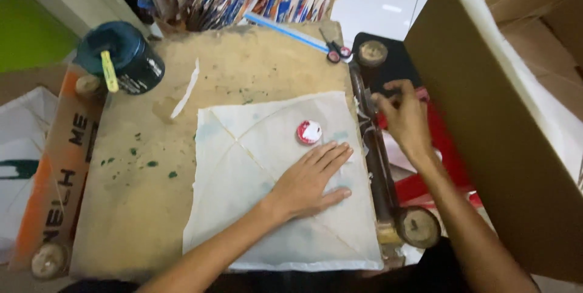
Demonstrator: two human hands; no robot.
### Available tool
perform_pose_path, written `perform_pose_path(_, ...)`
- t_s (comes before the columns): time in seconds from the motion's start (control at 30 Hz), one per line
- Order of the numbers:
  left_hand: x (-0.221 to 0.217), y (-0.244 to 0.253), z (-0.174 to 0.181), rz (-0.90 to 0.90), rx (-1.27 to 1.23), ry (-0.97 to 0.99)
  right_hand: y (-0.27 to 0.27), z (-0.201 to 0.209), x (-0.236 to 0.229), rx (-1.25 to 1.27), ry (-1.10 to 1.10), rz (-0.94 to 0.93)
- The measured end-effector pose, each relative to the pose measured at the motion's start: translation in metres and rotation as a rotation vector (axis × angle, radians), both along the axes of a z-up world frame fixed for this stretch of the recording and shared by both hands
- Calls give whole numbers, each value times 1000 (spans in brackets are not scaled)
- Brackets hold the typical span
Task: Folding and gluing the paper borders of a kite over its bamboo frame to secure it.
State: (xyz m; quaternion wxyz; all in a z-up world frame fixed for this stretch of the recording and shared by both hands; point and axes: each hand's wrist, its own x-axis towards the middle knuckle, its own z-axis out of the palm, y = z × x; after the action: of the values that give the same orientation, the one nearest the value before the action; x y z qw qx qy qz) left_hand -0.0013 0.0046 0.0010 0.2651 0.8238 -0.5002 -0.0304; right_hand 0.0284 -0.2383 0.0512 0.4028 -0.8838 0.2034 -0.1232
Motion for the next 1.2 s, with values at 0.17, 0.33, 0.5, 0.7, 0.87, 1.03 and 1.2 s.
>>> perform_pose_path(0.17,10,-6,2,-71,14,35,-15,-13,-13,-251,105,136)
perform_pose_path(0.33,13,-13,-3,-77,17,39,-8,-5,-35,-288,239,45)
perform_pose_path(0.5,11,-9,-4,-48,35,14,26,7,-66,-90,153,228)
perform_pose_path(0.7,10,-7,7,-47,53,34,45,20,-82,-68,115,256)
perform_pose_path(0.87,11,-8,21,-39,74,66,49,19,-83,-40,184,275)
perform_pose_path(1.03,7,-11,36,-41,43,107,43,6,-79,11,131,280)
perform_pose_path(1.2,-9,-20,29,-20,-36,113,41,6,-79,32,85,281)
